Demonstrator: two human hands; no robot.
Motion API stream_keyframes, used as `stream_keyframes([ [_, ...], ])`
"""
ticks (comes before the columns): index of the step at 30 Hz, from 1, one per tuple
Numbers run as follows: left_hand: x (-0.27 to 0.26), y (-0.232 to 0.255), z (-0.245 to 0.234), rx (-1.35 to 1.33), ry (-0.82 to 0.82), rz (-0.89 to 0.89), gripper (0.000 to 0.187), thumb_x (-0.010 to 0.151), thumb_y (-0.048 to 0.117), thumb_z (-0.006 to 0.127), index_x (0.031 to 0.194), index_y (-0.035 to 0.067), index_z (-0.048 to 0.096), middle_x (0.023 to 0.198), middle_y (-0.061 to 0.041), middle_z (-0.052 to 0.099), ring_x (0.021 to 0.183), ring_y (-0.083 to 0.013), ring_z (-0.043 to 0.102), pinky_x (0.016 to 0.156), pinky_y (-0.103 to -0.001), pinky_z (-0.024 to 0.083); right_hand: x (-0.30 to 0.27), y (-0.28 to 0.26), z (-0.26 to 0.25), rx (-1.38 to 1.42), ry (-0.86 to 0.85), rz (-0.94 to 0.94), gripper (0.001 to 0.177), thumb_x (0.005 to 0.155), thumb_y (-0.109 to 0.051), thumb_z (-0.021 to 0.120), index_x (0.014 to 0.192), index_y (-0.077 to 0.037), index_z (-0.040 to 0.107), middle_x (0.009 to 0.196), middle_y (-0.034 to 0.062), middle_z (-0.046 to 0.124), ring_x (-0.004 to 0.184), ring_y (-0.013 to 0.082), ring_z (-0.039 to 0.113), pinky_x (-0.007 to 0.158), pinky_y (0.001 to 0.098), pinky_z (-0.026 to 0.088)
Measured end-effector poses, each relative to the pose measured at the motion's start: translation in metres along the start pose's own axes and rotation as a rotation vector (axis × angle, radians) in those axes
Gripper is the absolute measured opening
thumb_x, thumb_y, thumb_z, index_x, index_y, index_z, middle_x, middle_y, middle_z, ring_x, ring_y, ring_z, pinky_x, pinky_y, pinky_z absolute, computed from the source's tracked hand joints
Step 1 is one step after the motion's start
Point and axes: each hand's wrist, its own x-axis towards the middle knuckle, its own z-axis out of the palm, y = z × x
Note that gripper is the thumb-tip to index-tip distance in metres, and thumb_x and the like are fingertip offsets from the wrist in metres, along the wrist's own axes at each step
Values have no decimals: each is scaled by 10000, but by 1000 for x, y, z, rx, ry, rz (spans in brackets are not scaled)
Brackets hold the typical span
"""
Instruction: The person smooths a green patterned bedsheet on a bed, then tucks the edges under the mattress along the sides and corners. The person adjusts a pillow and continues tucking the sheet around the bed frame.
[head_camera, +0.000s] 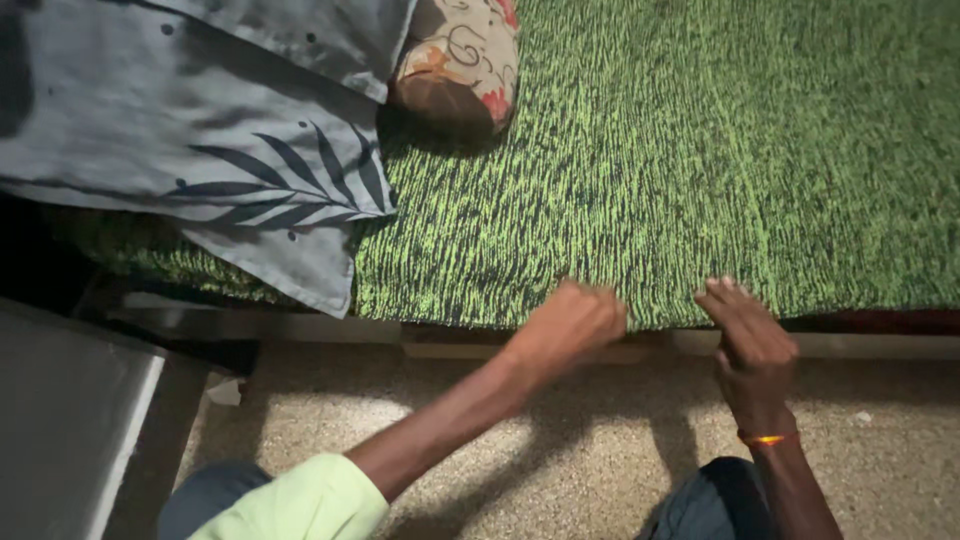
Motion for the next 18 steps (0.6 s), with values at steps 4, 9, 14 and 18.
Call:
stream_keyframes([
  [4, -22, 30, -10, 158, -212, 95, 163, 895, -66, 586, 798, 62, 614, 711, 22, 514, 578, -68, 435, 487, -238, 416, -41, -12, 15, 15, 79, 33, 509, 970, 209, 550, 1249, -175, 732, 1315, 69, 725, 1292, 225, 693, 1136, 410, 516],
  [9, -24, 37, -10, 307, -286, 15, 132, 871, -57, 630, 826, 67, 616, 775, 11, 510, 650, -119, 446, 572, -272, 446, -28, -35, 8, -17, -56, 69, 572, 767, 149, 622, 1265, -112, 726, 1352, 83, 697, 1303, 257, 643, 1143, 442, 516],
  [14, -24, 17, 24, -256, 2, -54, 222, 856, -78, 683, 1044, 26, 626, 932, -90, 623, 764, -157, 616, 677, -315, 565, -11, -40, -15, -165, -45, 9, 533, 696, 18, 744, 1216, -95, 719, 1265, 98, 686, 1216, 282, 635, 1031, 513, 468],
  [18, -38, 21, 3, -233, -115, -91, 528, 819, -18, 734, 1311, -60, 545, 1162, -173, 628, 1012, -241, 639, 882, -360, 565, -6, -7, -24, -178, 42, 17, 386, 809, -57, 783, 1184, -117, 715, 1219, 88, 676, 1188, 281, 637, 1021, 488, 487],
])
